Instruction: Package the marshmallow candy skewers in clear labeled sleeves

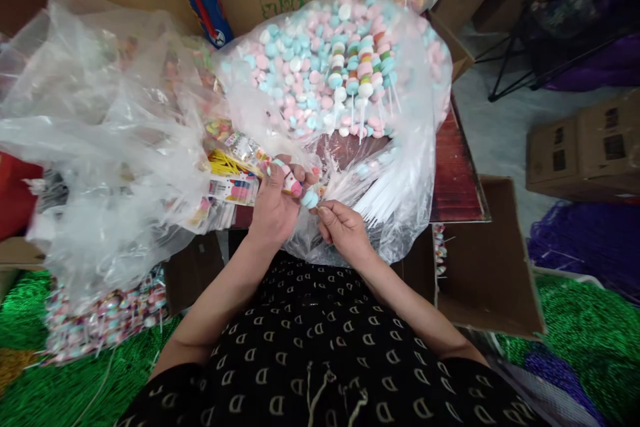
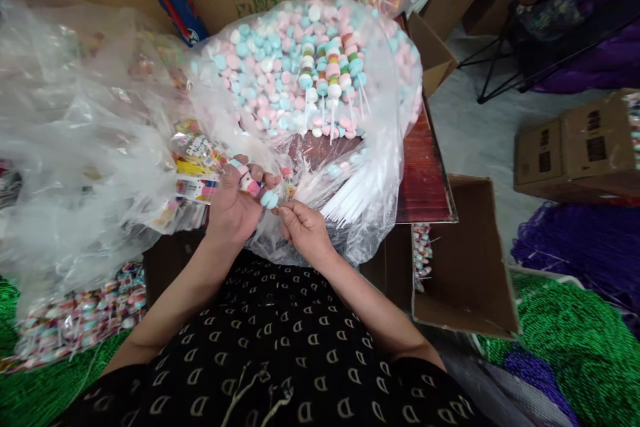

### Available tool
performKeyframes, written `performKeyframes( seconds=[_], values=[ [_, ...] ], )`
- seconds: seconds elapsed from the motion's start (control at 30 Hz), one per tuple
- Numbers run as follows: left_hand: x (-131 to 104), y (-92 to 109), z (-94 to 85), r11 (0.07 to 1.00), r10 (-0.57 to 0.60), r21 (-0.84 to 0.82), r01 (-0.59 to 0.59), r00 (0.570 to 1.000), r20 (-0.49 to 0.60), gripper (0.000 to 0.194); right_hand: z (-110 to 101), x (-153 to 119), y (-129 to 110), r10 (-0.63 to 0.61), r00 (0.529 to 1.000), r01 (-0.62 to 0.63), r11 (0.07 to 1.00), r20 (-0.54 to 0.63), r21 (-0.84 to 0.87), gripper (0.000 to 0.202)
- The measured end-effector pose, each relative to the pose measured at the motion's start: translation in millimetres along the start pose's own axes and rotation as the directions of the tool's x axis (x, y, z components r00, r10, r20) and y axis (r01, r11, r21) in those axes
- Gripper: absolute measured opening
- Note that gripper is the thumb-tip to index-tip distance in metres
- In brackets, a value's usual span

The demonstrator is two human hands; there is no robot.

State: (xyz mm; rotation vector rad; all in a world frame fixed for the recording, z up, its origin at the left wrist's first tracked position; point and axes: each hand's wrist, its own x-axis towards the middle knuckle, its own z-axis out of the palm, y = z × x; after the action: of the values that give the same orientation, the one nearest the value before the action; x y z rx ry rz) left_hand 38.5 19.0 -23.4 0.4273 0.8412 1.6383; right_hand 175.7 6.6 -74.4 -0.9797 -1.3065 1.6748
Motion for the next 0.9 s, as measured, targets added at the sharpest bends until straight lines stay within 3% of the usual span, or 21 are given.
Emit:
performKeyframes(
  seconds=[0.13, 0.37, 0.5, 0.6, 0.77, 0.9],
  values=[
    [2.4, -0.1, -1.5, 0.999, -0.017, 0.028, 0.017, 1.000, -0.006, 0.027, 1.3, 1.8, -2.8, 0.011, 1.000, -0.011, 1.000, 0.000, -0.008, 0.048],
    [9.5, 9.6, -5.2, 1.000, 0.006, 0.023, -0.006, 1.000, 0.000, 0.023, -6.8, -3.4, -4.2, 0.007, 0.994, 0.009, 0.988, 0.105, -0.154, 0.038],
    [1.6, 0.6, -6.7, 0.999, 0.033, 0.022, -0.034, 0.997, 0.063, 0.022, -0.5, -2.8, 0.9, 0.033, 0.998, -0.027, 0.993, 0.049, -0.114, 0.041],
    [-1.1, 1.7, -12.1, 0.998, -0.016, 0.069, 0.011, 0.996, 0.083, 0.024, 2.8, -2.8, 2.7, 0.061, 0.995, -0.057, 0.997, 0.073, -0.060, 0.044],
    [6.9, 20.4, -17.8, 0.998, -0.013, 0.056, 0.015, 0.999, -0.029, 0.031, -0.3, -5.5, 4.4, 0.056, 0.997, -0.051, 0.996, 0.059, -0.079, 0.041],
    [9.8, 17.6, -12.7, 1.000, -0.025, -0.001, 0.024, 0.997, -0.075, 0.019, -0.9, -7.1, 7.0, -0.025, 1.000, 0.027, 0.980, 0.009, -0.197, 0.034]
  ],
)
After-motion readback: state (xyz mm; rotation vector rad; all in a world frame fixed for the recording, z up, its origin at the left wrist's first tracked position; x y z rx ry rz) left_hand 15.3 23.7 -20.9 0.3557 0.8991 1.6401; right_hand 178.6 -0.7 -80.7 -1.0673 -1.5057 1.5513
